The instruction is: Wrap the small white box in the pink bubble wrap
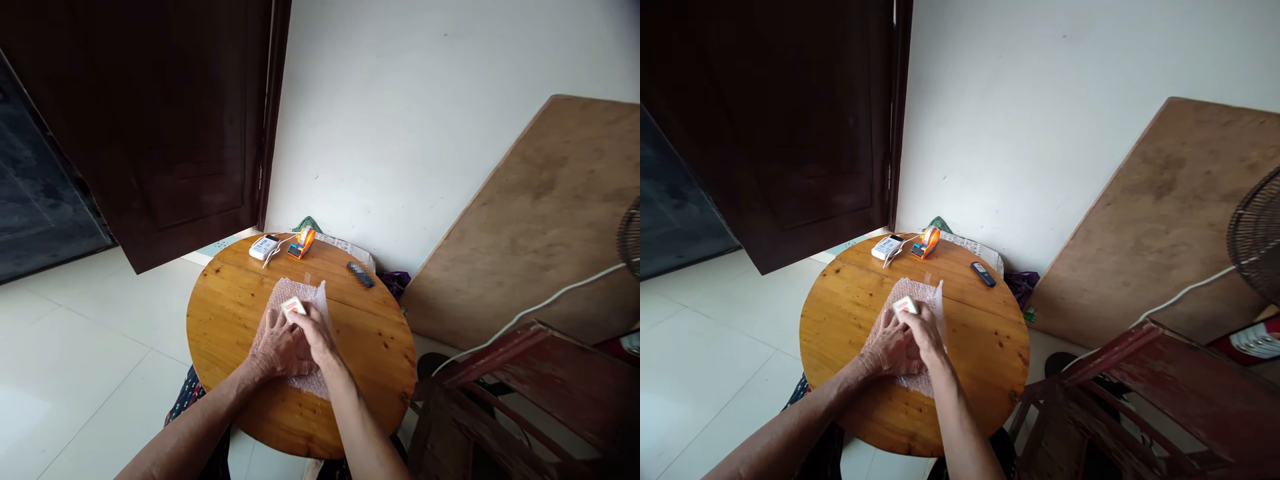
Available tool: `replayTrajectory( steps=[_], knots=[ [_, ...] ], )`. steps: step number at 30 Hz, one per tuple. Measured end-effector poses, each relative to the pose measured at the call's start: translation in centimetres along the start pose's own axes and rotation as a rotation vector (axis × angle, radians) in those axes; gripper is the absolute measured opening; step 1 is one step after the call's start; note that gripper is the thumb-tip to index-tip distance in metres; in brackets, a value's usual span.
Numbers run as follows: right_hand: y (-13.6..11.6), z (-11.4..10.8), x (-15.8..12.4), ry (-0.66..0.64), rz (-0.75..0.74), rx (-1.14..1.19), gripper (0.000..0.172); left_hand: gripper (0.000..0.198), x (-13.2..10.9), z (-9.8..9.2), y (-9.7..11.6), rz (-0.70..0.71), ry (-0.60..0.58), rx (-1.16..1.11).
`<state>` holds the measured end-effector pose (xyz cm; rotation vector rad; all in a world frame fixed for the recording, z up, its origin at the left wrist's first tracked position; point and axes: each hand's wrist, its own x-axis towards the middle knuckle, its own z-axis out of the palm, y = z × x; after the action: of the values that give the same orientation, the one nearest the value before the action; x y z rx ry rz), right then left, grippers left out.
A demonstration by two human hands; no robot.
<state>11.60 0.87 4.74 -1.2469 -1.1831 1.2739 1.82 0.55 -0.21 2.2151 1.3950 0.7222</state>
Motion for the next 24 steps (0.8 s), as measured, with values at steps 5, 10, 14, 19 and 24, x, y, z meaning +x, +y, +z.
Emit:
replayTrajectory(
  steps=[5,10,14,19,24],
  knots=[
    [3.0,-5.9,0.8,0.214,-0.041,0.048,0.035,0.098,-1.6,-1.5,-0.9,0.12,-0.158,0.209],
    [3.7,-6.5,0.3,0.176,-0.062,0.026,0.044,0.089,-2.0,-3.1,-1.6,0.043,-0.117,0.266],
    [3.3,-5.7,0.2,0.145,-0.049,-0.009,0.051,0.09,-3.0,-4.1,-3.1,0.024,-0.126,0.25],
    [2.4,-5.2,-0.2,0.048,-0.118,-0.203,0.046,0.102,-3.6,-3.8,-4.2,0.059,-0.081,0.212],
    [2.5,-4.4,-0.4,-0.055,-0.274,-0.571,0.049,0.102,-3.4,-3.7,-4.0,0.066,-0.083,0.207]
  ],
)
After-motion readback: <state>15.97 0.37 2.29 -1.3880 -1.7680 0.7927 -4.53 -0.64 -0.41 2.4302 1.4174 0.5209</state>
